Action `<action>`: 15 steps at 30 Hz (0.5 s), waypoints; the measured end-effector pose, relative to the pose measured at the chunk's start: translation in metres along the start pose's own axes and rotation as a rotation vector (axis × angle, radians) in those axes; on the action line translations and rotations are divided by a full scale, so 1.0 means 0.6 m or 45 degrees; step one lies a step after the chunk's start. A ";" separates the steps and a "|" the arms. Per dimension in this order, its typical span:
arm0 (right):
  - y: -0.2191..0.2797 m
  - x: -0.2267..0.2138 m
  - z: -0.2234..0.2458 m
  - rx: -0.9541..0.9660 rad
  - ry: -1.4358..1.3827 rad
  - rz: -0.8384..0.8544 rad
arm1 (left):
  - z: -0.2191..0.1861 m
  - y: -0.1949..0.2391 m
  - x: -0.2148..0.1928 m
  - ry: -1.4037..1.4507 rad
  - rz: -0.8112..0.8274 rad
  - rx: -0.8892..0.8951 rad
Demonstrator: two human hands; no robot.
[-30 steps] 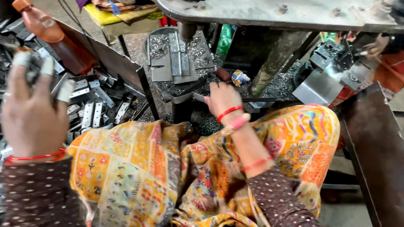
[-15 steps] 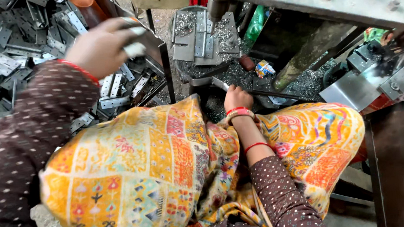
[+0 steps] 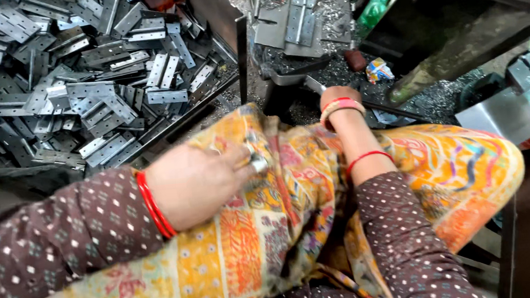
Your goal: The person picks up metal brackets from a bin and places them one by one into a punch press machine to process them, then tosses the finished brackets into a container.
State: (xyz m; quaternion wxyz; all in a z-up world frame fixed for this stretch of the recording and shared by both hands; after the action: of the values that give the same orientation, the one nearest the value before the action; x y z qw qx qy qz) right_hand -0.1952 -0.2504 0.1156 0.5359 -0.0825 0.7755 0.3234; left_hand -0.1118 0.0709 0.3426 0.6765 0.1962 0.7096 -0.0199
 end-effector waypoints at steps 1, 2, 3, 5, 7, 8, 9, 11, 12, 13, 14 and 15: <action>-0.008 0.000 -0.006 -0.010 -0.033 -0.006 | 0.004 -0.008 -0.002 0.015 -0.043 0.002; -0.013 0.008 -0.014 -0.014 -0.062 -0.002 | 0.007 -0.019 0.001 0.039 -0.084 0.012; -0.020 0.015 -0.014 -0.018 -0.092 0.003 | 0.014 -0.029 0.007 0.063 -0.125 0.020; -0.015 0.033 -0.031 0.024 -0.304 0.023 | 0.059 -0.051 0.008 -0.009 -0.298 -0.051; -0.021 0.039 -0.043 0.044 -0.399 0.027 | 0.135 -0.095 0.020 -0.161 -0.339 -0.185; -0.023 0.049 -0.044 0.040 -0.380 0.046 | 0.183 -0.122 0.035 -0.253 -0.283 -0.284; -0.023 0.061 -0.045 0.036 -0.362 0.066 | 0.233 -0.149 0.034 -0.327 -0.324 -0.312; -0.025 0.072 -0.038 -0.022 -0.408 0.006 | 0.339 -0.217 0.038 -0.396 -0.280 -0.345; -0.028 0.067 -0.041 -0.050 -0.419 -0.028 | 0.391 -0.258 0.046 -0.386 -0.195 -0.349; -0.030 0.068 -0.045 -0.050 -0.402 0.008 | 0.435 -0.300 0.047 -0.473 -0.144 -0.329; -0.023 0.074 -0.043 -0.052 -0.383 0.058 | 0.467 -0.337 0.058 -0.549 -0.083 -0.309; -0.017 0.077 -0.042 -0.054 -0.364 0.108 | 0.497 -0.371 0.072 -0.554 -0.011 -0.331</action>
State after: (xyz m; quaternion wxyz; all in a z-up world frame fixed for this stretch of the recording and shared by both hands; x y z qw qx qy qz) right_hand -0.2288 -0.2629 0.0758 0.6249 -0.0138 0.6870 0.3705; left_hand 0.1037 -0.2108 0.2231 0.8327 0.0956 0.5448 0.0269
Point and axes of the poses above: each hand's wrist, its own y-axis away from the middle knuckle, its own x-axis out of the palm, z = x × y, the point moved 10 cm from there along -y, towards the middle knuckle, and after that the axes turned 2 degrees about -x, right-handed, at the moved point
